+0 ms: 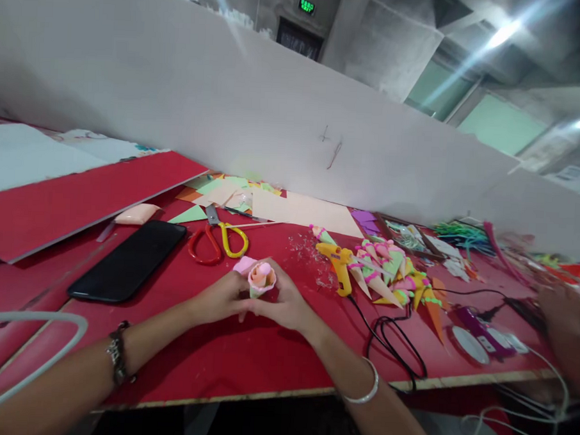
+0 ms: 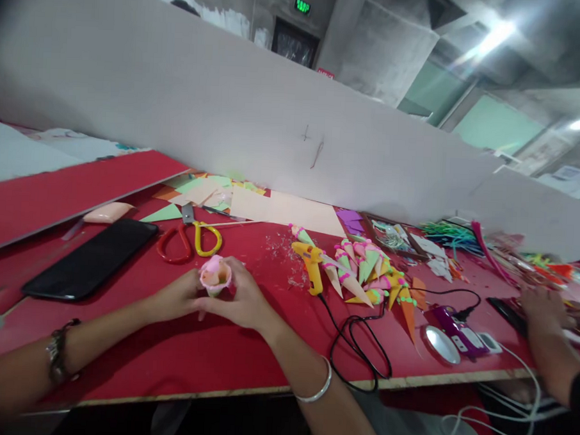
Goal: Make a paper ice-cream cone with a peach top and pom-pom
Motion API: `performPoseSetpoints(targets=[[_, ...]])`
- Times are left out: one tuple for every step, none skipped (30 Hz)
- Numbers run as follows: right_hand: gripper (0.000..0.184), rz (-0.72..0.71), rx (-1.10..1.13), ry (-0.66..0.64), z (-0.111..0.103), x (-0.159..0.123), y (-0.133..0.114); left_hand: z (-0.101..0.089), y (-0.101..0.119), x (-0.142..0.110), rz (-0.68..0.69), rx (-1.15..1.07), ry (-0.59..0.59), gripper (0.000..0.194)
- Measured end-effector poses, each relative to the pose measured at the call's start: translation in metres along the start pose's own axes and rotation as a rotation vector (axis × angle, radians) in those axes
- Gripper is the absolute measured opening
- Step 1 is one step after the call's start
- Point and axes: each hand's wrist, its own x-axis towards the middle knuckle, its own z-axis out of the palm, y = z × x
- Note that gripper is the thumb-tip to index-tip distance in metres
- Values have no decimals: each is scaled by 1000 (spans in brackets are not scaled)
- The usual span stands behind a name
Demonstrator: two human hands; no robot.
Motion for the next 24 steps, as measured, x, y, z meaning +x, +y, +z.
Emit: performPoseSetpoints(targets=[[38,19,5,-4,0,1,2,-1,-1,0,-19,-14,-5,29],[34,36,20,-2,-1,2,4,-2,-1,0,-34,-23,-3,29],[32,52,42,8,-1,3,6,-3,0,0,-45,-27,5,28],[31,62,69,22,-3,4,7,-4,3,1,-56,-32,16,27],[29,68,96,33,-4,4,8,-5,5,1,-61,-35,24,27],[27,72,121,41,-6,4,8,-6,8,2,-59,-36,28,28],[24,72,138,51,-9,4,6,-7,11,2,-55,-39,23,29],[21,72,145,58,-12,4,4,-7,13,2,-49,-40,12,31],[18,72,144,63,-15,3,1,-8,15,2,-43,-37,0,31],[17,69,138,74,-18,1,-4,-8,16,1,-37,-26,-12,32],[15,65,132,95,-21,-2,-9,-8,16,1,-31,-6,-23,34],[15,65,132,120,-24,-5,-14,-8,17,1,-24,22,-35,35],[15,68,145,146,-27,-10,-20,-8,17,0,-15,58,-44,35],[15,79,167,176,-31,-15,-26,-8,17,0,-2,98,-51,35],[16,101,186,195,-35,-22,-32,-8,16,0,14,139,-55,34],[16,124,189,195,-39,-30,-38,-8,16,-1,29,177,-55,32],[17,139,170,210,-45,-38,-44,-7,15,-1,40,211,-50,30],[18,175,125,229,-51,-48,-50,-7,15,0,44,239,-46,29],[19,216,51,266,-58,-59,-56,-7,15,0,43,261,-46,29],[20,255,-16,316,-66,-70,-61,-7,15,0,37,278,-51,29],[20,293,-60,342,-75,-80,-65,-7,16,0,27,292,-57,29],[23,297,-75,410,-85,-90,-68,-8,16,0,19,302,-64,30],[25,280,-72,486,-97,-99,-69,-8,17,0,13,311,-66,30],[28,256,-72,559,-109,-108,-68,-8,18,0,12,320,-69,30]])
